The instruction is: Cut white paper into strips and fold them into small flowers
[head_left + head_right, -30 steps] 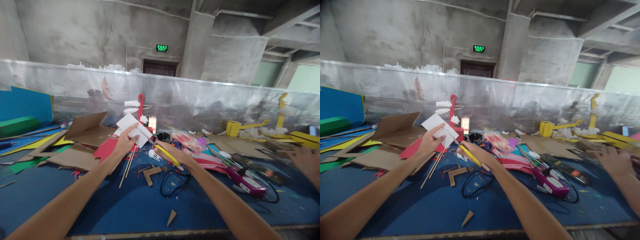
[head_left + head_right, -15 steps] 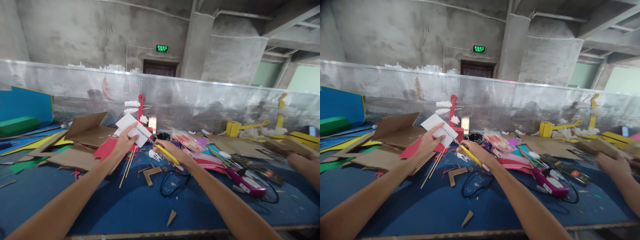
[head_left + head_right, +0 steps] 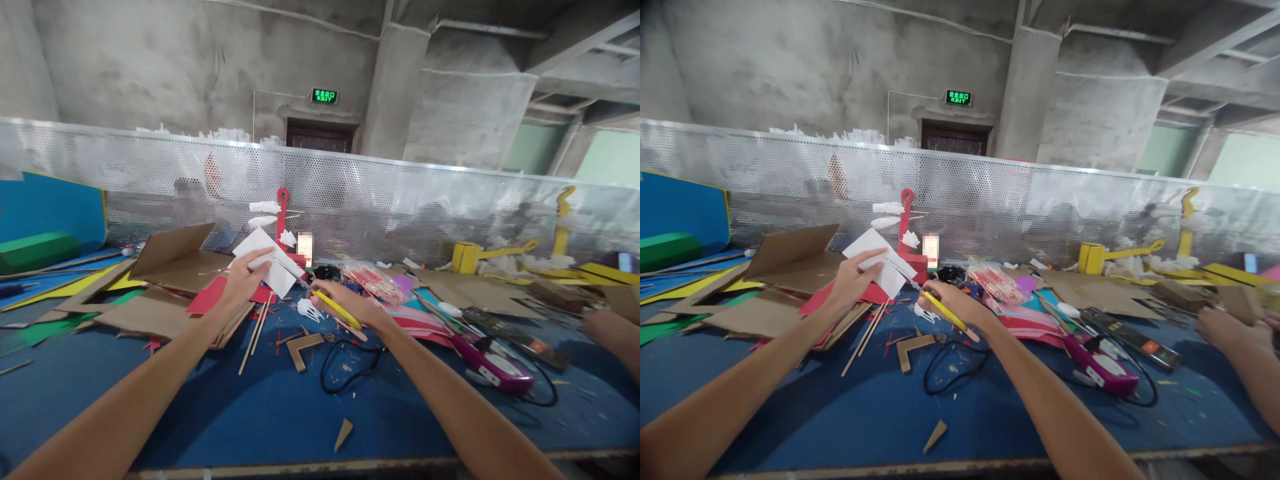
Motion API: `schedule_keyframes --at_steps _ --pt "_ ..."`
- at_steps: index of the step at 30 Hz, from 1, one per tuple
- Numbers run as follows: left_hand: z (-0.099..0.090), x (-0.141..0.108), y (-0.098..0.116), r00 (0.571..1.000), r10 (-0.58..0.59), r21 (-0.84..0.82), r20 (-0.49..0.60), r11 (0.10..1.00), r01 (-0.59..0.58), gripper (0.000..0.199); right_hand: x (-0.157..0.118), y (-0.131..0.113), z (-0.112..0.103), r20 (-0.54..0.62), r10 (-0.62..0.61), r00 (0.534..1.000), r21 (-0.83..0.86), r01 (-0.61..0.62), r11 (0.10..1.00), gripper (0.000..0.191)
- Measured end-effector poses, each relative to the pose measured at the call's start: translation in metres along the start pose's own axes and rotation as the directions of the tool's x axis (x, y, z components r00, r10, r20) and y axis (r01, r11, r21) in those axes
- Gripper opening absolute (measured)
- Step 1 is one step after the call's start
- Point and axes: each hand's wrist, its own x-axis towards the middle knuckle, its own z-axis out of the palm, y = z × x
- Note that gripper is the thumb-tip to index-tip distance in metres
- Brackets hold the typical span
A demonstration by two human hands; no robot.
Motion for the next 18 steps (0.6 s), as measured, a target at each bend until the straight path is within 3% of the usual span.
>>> schedule_keyframes --at_steps 14,18 --pt "0.002 -0.003 0.009 1.000 0.002 0.067 -0.002 0.998 -0.002 0.046 -0.002 0.008 0.006 0.076 -0.066 0.995 -0.066 0.071 0.995 0.040" --pt "-0.003 0.003 0.005 0.997 -0.009 0.063 -0.072 0.998 0.013 0.047 -0.005 0.009 0.003 0.093 -0.061 0.994 -0.040 0.065 0.997 0.041"
